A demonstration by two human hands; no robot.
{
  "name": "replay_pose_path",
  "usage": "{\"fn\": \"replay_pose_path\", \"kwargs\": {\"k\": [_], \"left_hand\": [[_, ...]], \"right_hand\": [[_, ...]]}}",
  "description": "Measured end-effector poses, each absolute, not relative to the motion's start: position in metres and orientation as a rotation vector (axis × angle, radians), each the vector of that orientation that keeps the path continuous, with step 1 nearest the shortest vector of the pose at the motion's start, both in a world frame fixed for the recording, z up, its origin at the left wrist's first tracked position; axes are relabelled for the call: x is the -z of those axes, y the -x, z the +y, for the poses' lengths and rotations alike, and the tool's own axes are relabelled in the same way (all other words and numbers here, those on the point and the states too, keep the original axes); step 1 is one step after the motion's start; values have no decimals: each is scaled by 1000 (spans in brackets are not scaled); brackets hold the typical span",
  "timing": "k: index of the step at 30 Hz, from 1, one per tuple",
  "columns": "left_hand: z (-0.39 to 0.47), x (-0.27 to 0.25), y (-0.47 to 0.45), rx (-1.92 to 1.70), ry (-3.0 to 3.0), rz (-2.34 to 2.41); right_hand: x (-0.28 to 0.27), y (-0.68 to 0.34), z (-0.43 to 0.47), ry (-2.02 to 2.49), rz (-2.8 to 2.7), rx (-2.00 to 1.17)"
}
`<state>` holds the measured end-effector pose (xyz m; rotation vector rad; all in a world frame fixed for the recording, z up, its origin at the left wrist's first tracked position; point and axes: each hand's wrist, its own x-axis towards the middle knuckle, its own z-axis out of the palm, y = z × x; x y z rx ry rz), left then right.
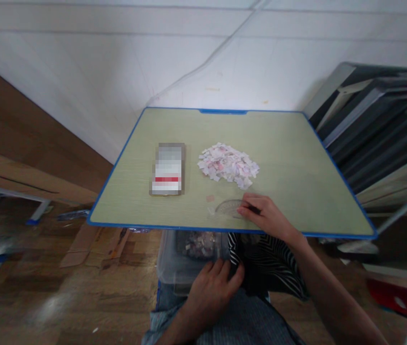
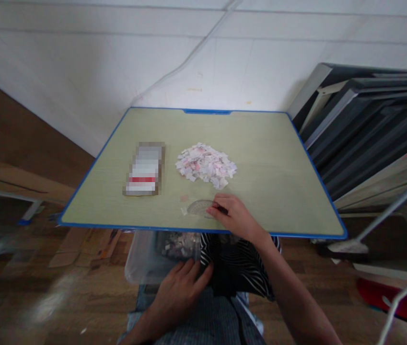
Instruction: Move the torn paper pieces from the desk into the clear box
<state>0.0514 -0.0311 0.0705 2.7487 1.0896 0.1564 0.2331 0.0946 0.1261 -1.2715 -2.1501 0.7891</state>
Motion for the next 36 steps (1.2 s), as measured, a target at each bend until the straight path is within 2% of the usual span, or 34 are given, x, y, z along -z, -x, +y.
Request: {"fn": "replay_pose_path", "kwargs": {"k": [7, 19, 36], "left_hand": [[-31, -66, -52, -167, -2740, 1098], [-32, -68, -51, -165, -2738, 1098], [-32, -66, -52, -260, -2745, 1129]], "right_hand": [[-117, -221, 118, 1451, -1953, -612], [-120, -188, 96, 1249, -2227, -773], [-122, -184, 86, 1060, -2440, -819]]}}
